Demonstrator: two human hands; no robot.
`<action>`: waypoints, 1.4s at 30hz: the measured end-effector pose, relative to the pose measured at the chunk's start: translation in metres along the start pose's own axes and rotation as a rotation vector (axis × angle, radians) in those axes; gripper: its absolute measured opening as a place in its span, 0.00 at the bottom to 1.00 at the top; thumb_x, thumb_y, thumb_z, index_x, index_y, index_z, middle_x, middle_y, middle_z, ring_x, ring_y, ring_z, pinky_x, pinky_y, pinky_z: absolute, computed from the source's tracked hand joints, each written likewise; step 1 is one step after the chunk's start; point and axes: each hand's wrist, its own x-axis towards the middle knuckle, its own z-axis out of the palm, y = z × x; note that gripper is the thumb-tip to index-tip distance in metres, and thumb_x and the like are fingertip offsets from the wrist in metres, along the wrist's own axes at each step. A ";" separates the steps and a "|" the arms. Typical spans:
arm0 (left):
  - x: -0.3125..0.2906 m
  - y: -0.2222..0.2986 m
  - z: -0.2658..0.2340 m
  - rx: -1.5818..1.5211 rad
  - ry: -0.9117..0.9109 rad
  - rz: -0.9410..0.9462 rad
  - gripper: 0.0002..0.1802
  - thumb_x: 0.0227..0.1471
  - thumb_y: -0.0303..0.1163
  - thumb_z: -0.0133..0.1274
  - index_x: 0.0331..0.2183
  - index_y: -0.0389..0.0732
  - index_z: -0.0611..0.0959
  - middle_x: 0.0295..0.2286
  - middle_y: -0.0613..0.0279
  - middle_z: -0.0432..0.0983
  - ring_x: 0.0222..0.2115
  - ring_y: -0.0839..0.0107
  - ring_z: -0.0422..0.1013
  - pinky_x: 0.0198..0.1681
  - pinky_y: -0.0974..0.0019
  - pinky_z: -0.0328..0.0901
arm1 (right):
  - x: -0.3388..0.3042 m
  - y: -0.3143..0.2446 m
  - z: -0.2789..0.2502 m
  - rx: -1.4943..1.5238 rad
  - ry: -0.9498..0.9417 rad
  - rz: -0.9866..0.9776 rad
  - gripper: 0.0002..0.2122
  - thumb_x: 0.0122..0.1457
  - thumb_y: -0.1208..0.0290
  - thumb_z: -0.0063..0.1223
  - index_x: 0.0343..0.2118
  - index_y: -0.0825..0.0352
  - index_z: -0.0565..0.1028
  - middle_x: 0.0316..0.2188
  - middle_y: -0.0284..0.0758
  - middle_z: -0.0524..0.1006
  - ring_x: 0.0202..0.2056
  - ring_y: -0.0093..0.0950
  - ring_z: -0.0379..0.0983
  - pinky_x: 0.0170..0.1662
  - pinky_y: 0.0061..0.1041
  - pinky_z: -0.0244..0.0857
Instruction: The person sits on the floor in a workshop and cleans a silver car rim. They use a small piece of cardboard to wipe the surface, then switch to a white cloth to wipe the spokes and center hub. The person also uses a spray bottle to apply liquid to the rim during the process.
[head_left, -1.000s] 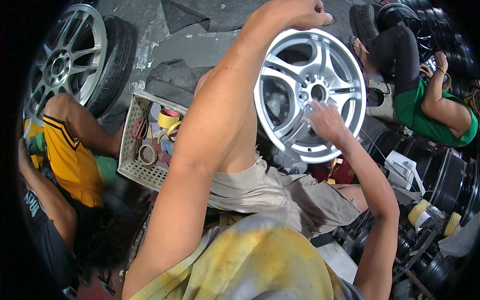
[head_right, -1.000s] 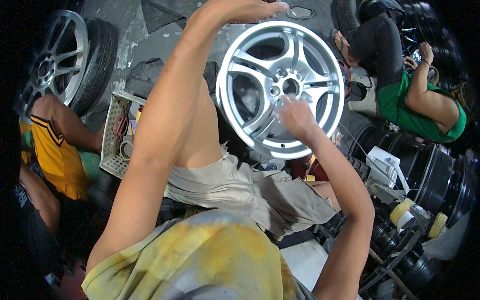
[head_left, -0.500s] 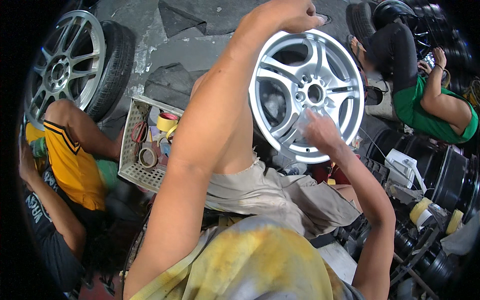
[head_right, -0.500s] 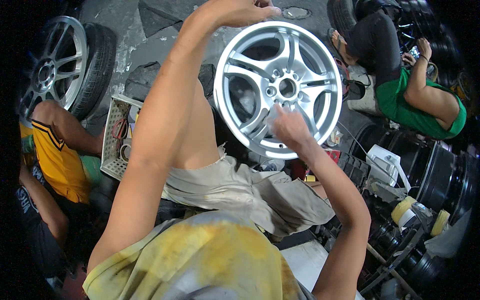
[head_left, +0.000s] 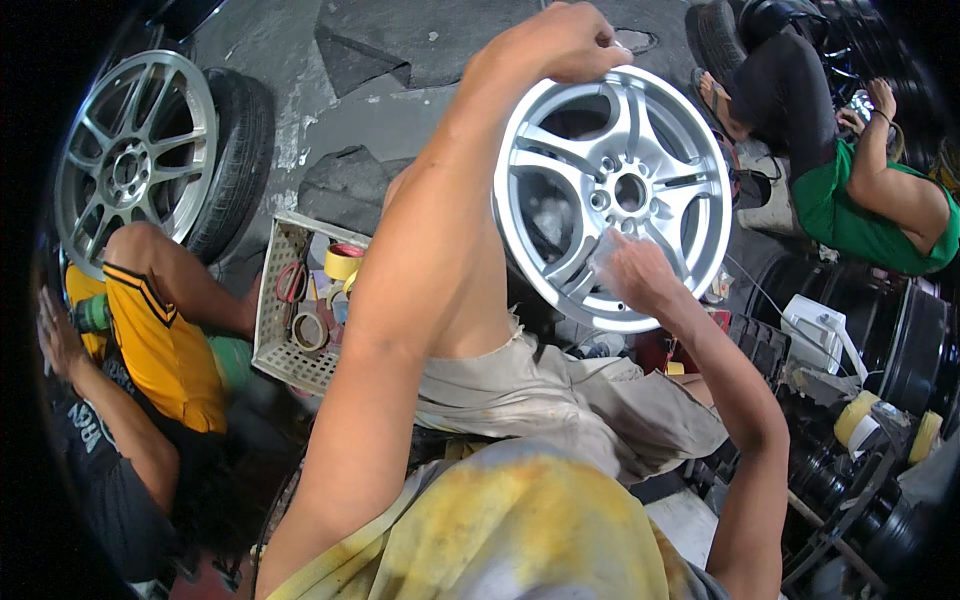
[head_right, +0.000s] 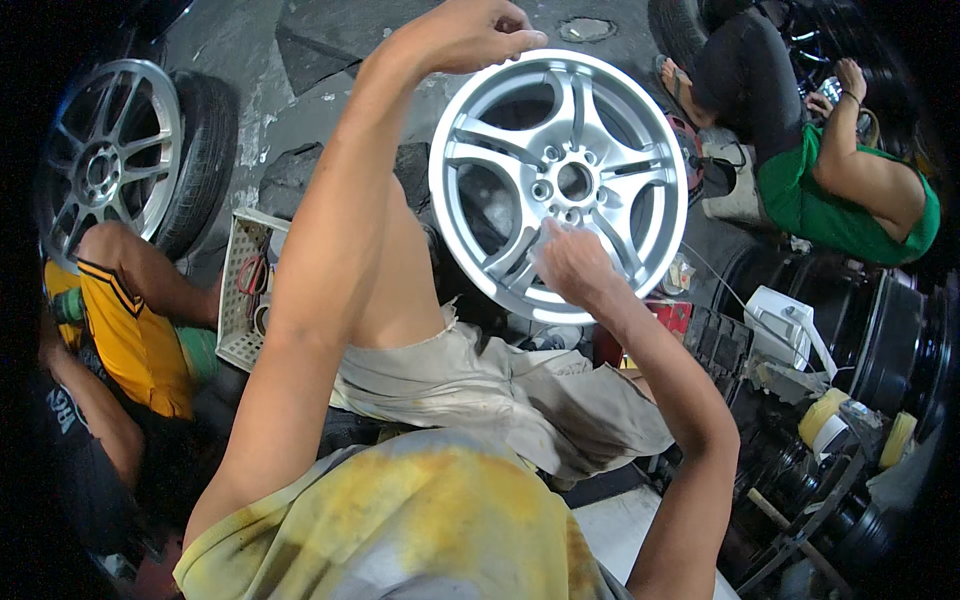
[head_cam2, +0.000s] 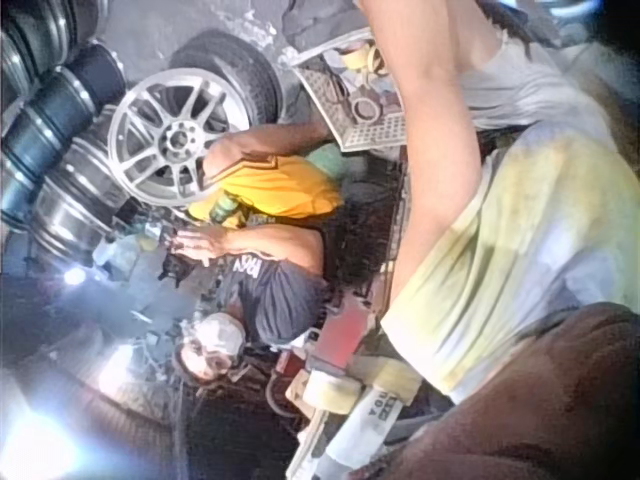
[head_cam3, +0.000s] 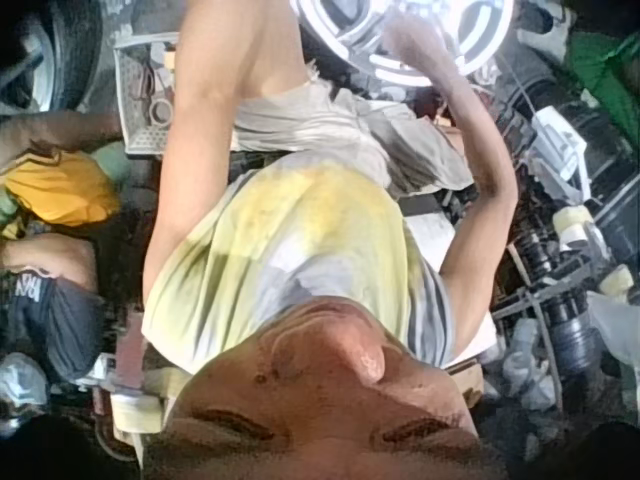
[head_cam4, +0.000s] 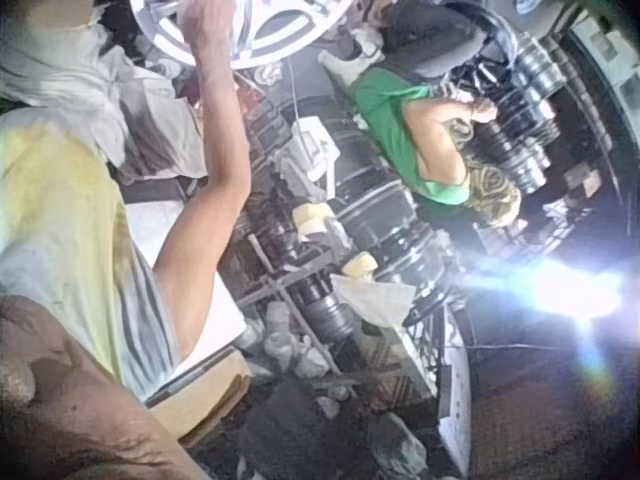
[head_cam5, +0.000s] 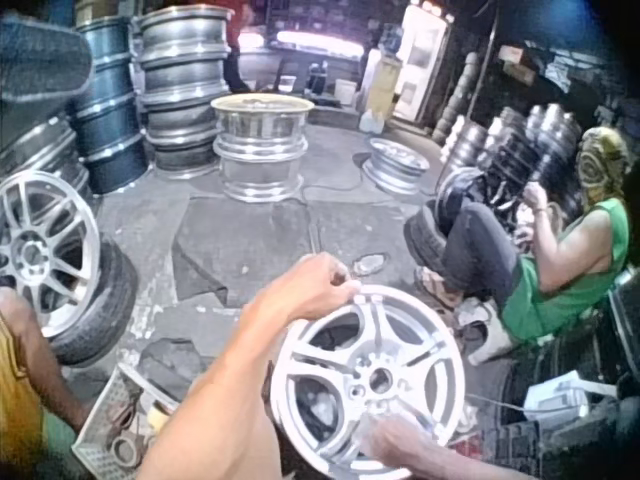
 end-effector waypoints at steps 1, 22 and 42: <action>-0.002 -0.001 -0.002 0.036 0.016 -0.015 0.21 0.54 0.43 0.55 0.34 0.31 0.86 0.29 0.37 0.82 0.33 0.49 0.81 0.39 0.51 0.71 | -0.007 -0.004 0.001 0.047 0.055 -0.007 0.19 0.67 0.59 0.46 0.31 0.71 0.81 0.49 0.50 0.74 0.44 0.44 0.77 0.47 0.42 0.71; -0.012 -0.002 0.001 0.107 0.031 0.042 0.23 0.59 0.48 0.55 0.36 0.35 0.88 0.25 0.57 0.81 0.26 0.69 0.74 0.33 0.62 0.68 | 0.043 -0.062 0.051 0.362 0.659 0.902 0.15 0.65 0.63 0.50 0.36 0.70 0.83 0.46 0.46 0.71 0.52 0.44 0.65 0.51 0.49 0.58; -0.008 0.005 0.004 0.085 -0.062 -0.011 0.23 0.59 0.47 0.55 0.39 0.34 0.88 0.30 0.52 0.84 0.30 0.65 0.77 0.37 0.61 0.71 | 0.034 -0.058 0.044 0.462 0.531 0.848 0.17 0.64 0.64 0.47 0.33 0.73 0.83 0.45 0.49 0.75 0.51 0.46 0.68 0.51 0.52 0.61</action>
